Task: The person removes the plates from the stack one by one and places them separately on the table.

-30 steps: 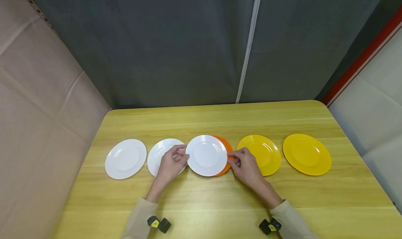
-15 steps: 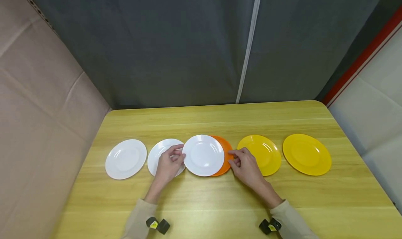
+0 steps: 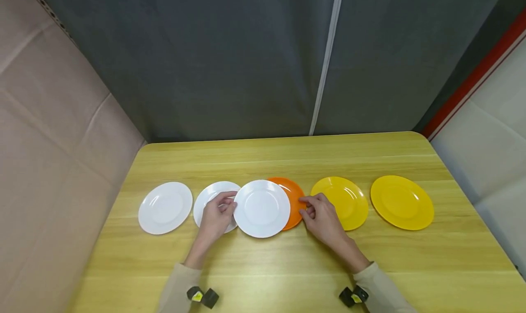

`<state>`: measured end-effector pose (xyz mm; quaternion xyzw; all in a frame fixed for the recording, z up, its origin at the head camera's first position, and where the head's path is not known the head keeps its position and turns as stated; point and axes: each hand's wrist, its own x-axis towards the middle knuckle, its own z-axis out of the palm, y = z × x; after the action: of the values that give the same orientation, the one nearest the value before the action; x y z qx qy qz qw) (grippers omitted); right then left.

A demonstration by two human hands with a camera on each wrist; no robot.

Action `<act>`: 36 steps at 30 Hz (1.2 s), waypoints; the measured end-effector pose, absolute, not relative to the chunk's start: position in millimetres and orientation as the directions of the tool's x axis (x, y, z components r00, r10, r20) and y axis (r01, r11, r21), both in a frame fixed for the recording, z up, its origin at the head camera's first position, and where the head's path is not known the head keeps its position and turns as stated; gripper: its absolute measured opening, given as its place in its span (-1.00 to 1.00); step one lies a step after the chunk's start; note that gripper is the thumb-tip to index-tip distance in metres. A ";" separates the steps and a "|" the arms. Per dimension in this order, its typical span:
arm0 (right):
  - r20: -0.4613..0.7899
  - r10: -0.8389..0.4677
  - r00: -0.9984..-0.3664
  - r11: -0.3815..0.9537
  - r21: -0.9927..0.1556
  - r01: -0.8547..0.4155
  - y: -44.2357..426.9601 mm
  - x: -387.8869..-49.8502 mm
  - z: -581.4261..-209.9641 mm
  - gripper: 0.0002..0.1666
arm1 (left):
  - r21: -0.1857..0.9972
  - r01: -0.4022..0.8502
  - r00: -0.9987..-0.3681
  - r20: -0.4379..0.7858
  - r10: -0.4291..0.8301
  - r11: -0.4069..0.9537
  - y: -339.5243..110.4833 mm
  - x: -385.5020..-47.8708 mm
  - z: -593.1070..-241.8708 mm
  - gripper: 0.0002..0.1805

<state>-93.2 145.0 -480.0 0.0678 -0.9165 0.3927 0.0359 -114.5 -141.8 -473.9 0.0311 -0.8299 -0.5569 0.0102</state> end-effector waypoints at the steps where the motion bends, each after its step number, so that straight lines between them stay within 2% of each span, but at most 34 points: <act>1: 0.120 -0.096 -0.988 0.682 -0.715 -0.153 145.1 -93.2 -480.0 -0.68 | 0.926 -0.043 -0.998 -0.021 -0.063 0.374 -142.7 -114.4 -474.1 -0.71; 15: 0.105 -0.092 -0.990 0.681 -0.719 -0.139 145.8 -93.9 -479.8 -0.69 | 0.907 -0.026 -0.997 0.005 -0.071 0.420 -160.0 -113.7 -473.2 -0.76; 24: 0.098 -0.092 -0.991 0.680 -0.720 -0.135 145.6 -93.3 -478.5 -0.68 | 0.904 -0.081 -0.995 -0.048 -0.089 0.419 -168.6 -112.3 -468.3 -0.83; 36: 0.094 -0.094 -0.991 0.671 -0.730 -0.133 145.1 -93.3 -479.6 -0.68 | 0.909 -0.065 -0.998 -0.049 -0.050 0.412 -183.0 -109.7 -468.6 -0.86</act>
<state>-93.3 145.1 -479.6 0.0623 -0.9136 0.4010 0.0243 -109.7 -183.0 -468.6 0.0344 -0.8403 -0.5410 -0.0069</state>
